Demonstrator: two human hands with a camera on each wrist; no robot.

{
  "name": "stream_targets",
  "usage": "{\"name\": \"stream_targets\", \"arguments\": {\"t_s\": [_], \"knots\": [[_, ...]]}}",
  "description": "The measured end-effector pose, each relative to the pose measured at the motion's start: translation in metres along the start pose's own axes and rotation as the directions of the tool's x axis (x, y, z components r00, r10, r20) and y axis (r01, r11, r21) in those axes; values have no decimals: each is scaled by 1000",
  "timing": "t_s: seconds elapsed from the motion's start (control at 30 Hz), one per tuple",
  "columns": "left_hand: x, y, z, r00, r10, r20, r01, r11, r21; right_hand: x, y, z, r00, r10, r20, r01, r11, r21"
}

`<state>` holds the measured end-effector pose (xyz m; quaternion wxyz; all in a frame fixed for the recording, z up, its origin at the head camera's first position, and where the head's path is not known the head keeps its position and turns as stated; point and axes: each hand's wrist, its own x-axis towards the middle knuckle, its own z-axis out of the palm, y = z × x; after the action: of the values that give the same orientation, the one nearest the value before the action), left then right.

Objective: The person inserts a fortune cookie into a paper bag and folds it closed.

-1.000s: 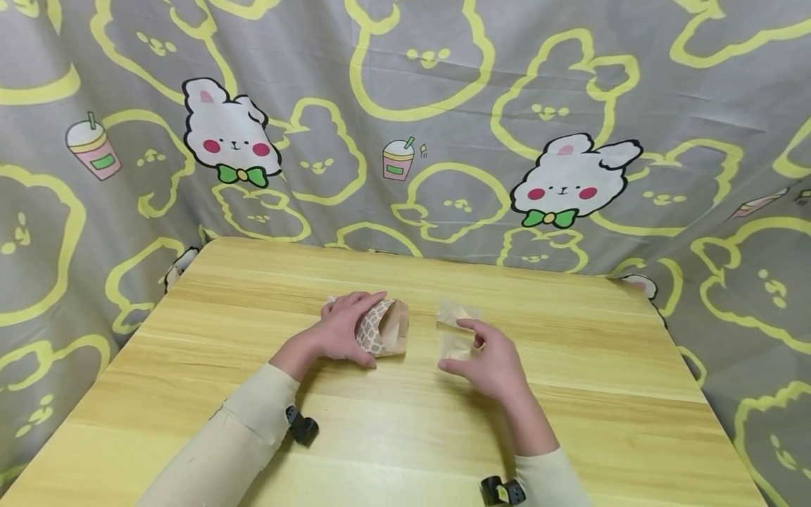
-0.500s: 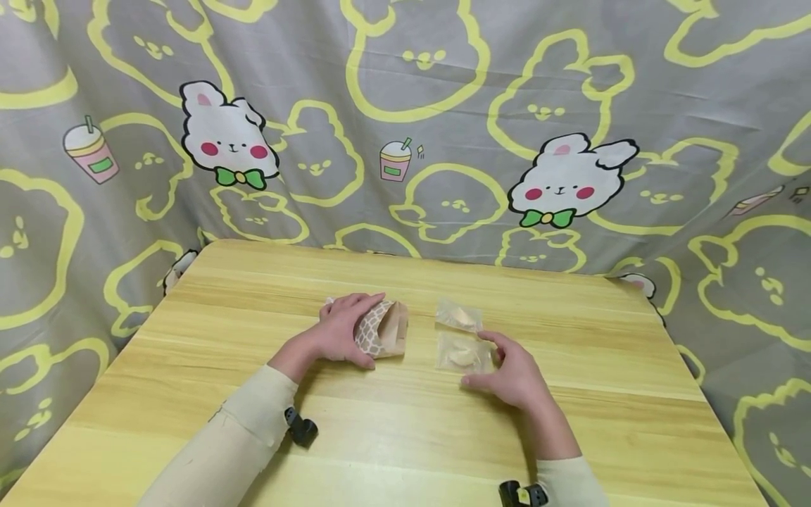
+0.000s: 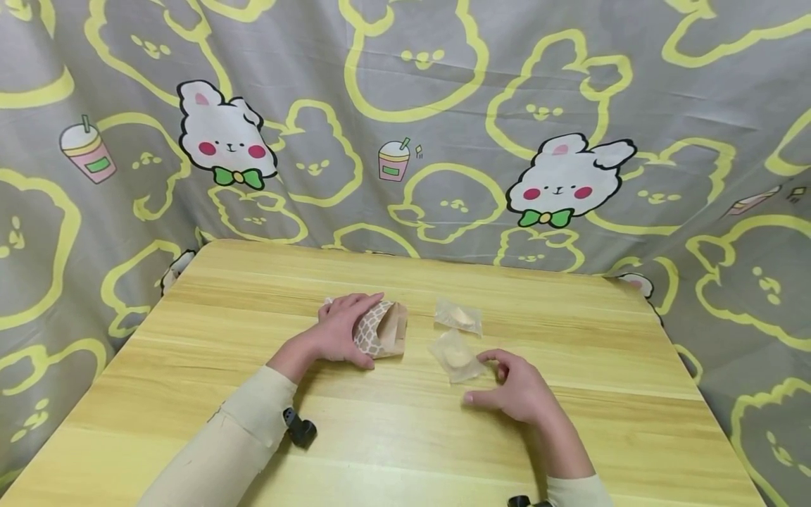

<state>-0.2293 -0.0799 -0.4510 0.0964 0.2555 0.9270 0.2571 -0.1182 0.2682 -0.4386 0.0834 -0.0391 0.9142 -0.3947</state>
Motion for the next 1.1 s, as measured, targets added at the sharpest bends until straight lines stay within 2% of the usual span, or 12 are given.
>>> {"name": "stream_targets", "arguments": {"t_s": [0.13,0.23,0.37,0.57,0.8,1.1], "knots": [[-1,1,-1,1000,-3,1,3,1000,1,-2,3,1,998,-46,48,44,998,53],[-1,1,-1,1000,-3,2,3,1000,2,1,6,2,997,-68,36,65,995,82],[-1,1,-1,1000,-5,5,5,1000,2,12,10,1,994,-113,9,111,989,97],[-2,1,-2,1000,-4,7,4,1000,-3,28,13,-4,976,-207,72,199,974,112],[-1,1,-1,1000,0,5,0,1000,-7,41,14,-7,967,-197,164,187,980,73],[-1,-1,2,1000,7,-4,-7,1000,5,47,14,-6,967,-179,181,181,983,6]]}}
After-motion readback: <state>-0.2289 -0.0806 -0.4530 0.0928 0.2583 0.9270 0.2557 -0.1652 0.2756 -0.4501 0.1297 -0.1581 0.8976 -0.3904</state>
